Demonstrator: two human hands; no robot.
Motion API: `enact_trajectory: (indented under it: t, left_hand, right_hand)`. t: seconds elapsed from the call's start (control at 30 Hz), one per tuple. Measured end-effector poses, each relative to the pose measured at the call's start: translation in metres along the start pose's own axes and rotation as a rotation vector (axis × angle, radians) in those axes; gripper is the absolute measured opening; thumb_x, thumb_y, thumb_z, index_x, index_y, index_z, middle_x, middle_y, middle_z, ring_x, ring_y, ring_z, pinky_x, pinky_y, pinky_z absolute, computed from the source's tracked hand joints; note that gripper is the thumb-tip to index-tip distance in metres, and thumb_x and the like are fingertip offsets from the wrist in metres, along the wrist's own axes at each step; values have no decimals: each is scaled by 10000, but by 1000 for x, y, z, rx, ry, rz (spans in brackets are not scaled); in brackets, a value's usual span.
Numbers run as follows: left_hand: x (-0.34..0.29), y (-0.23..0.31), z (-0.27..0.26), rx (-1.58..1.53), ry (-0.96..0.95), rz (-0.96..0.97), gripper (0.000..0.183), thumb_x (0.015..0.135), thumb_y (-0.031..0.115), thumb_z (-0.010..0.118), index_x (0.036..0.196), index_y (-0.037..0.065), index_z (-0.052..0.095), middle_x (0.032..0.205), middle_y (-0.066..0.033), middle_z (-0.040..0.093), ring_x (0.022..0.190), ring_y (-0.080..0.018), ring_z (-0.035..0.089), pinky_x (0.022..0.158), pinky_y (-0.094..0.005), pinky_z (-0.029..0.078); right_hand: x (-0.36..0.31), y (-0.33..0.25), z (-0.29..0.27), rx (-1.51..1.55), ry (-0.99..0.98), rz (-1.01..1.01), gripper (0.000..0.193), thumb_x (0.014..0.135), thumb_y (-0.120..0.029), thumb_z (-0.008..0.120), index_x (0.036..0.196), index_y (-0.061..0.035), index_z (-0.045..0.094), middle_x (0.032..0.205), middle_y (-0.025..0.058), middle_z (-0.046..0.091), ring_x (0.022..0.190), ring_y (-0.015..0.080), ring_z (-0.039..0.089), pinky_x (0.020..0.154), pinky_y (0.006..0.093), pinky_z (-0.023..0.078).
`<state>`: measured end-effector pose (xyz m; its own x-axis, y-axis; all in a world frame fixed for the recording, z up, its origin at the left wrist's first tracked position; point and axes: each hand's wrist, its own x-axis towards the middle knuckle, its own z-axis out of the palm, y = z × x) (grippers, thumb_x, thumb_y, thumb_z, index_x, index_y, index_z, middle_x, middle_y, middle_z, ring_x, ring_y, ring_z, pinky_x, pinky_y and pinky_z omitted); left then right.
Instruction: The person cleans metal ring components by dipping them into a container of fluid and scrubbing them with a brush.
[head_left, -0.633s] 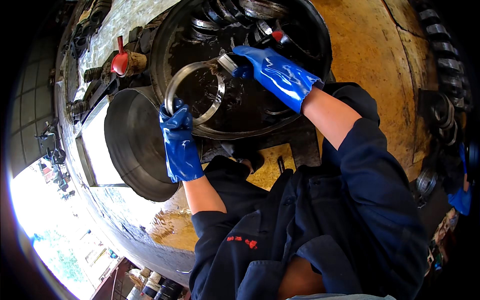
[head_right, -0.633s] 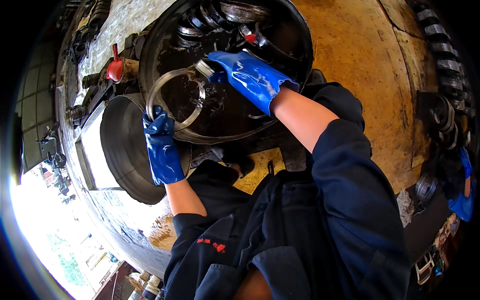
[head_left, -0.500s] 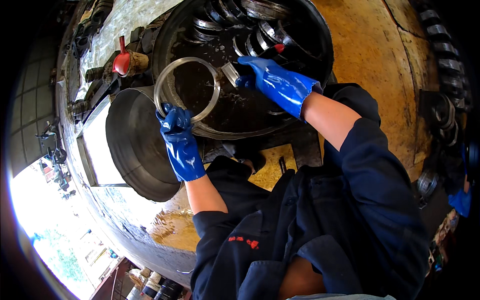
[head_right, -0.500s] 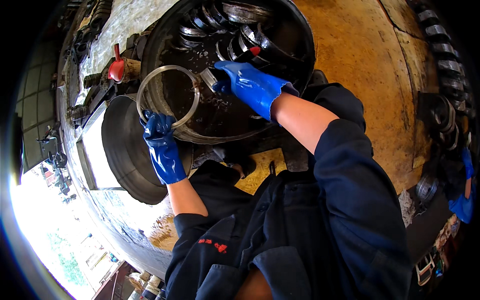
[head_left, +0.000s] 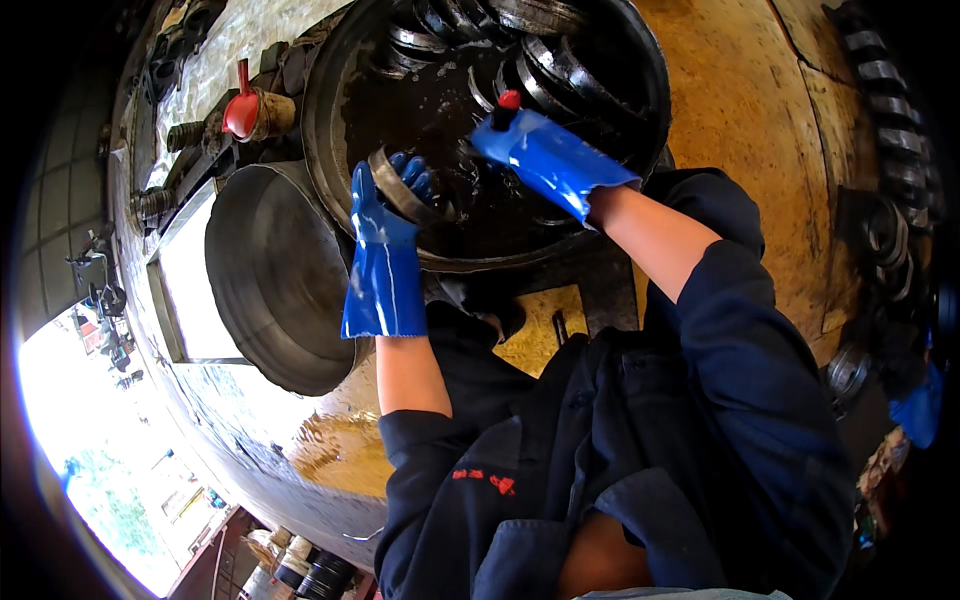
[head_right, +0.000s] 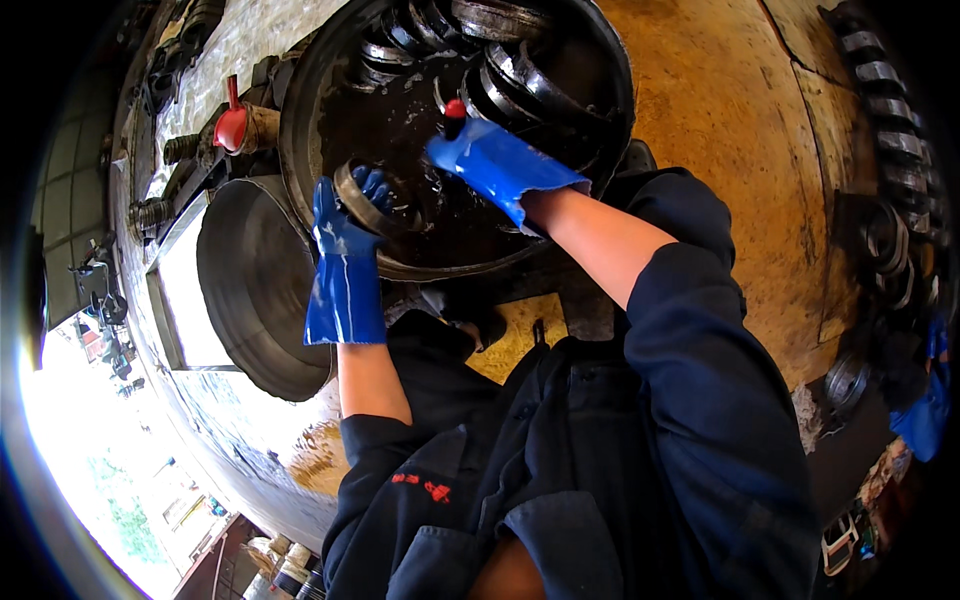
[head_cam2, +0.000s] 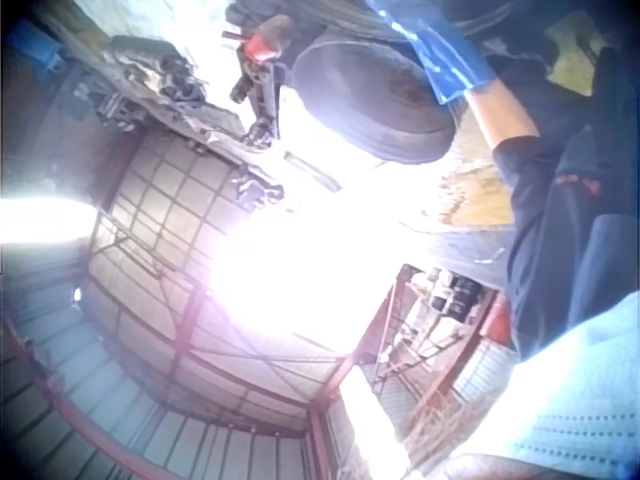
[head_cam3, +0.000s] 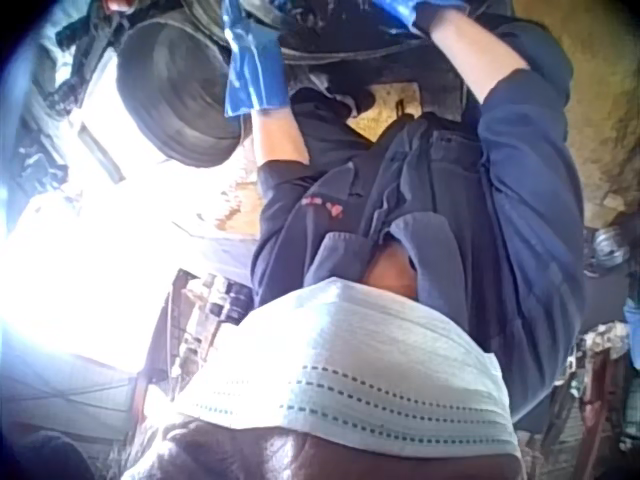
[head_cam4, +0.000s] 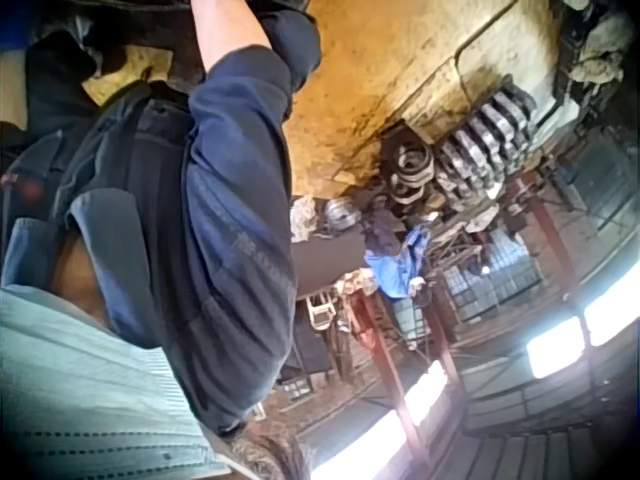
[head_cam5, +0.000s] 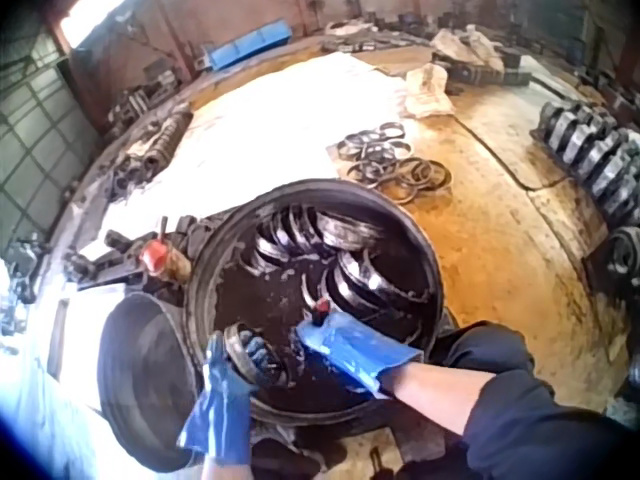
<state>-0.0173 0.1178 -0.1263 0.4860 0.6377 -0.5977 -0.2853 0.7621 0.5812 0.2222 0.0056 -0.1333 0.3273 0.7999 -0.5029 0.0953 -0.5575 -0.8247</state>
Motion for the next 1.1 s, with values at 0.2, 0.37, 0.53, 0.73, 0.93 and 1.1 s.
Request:
enact_trajectory:
  t: [0.2, 0.37, 0.53, 0.73, 0.93, 1.1]
  left_hand:
    - [-3, -36, 51, 18, 231, 85, 700, 997, 589, 508, 1380, 3, 546, 1352, -211, 608, 1201, -381, 606, 1072, -528, 475]
    - [9, -40, 28, -87, 21, 103, 552, 1015, 499, 515, 1311, 44, 617, 1285, -175, 644, 1200, -364, 597, 1067, -525, 478]
    - [9, -29, 49, -173, 174, 79, 544, 1008, 342, 526, 1454, 35, 477, 1423, -209, 560, 1297, -409, 547, 1145, -534, 426]
    - [14, -14, 27, -89, 159, 211, 537, 953, 352, 581, 1393, 46, 550, 1382, -176, 607, 1285, -374, 572, 1096, -590, 459]
    - [8, -1, 40, -143, 180, 167, 450, 935, 321, 562, 1301, 73, 644, 1259, -120, 694, 1150, -337, 640, 1062, -605, 465]
    - [1, 10, 43, -329, 373, 183, 390, 974, 319, 495, 1226, 98, 694, 1172, -68, 732, 1061, -282, 658, 1015, -583, 481]
  right_hand:
    - [-13, -22, 0, -134, -25, -588, 213, 968, -295, 647, 1079, -117, 685, 891, 40, 727, 814, 210, 724, 768, 357, 602]
    - [-35, -6, 18, -173, 121, -1092, 415, 844, -139, 770, 1251, -149, 691, 1240, 106, 712, 979, 310, 734, 826, 379, 615]
    - [-61, 1, 0, -410, -35, -1040, 578, 770, -190, 777, 1320, -241, 606, 1310, 56, 650, 938, 355, 712, 764, 444, 588]
    - [-59, 33, 6, -397, -66, -861, 431, 799, -217, 734, 1223, -230, 660, 1206, 58, 686, 960, 338, 706, 783, 436, 583]
    - [-45, 42, 5, -162, 250, -392, 239, 860, -201, 727, 1080, -106, 725, 958, 116, 739, 833, 250, 724, 790, 336, 587]
    - [-60, 9, -45, -46, -52, -363, 337, 1006, -329, 583, 1149, -59, 725, 944, 119, 739, 854, 162, 698, 778, 269, 519]
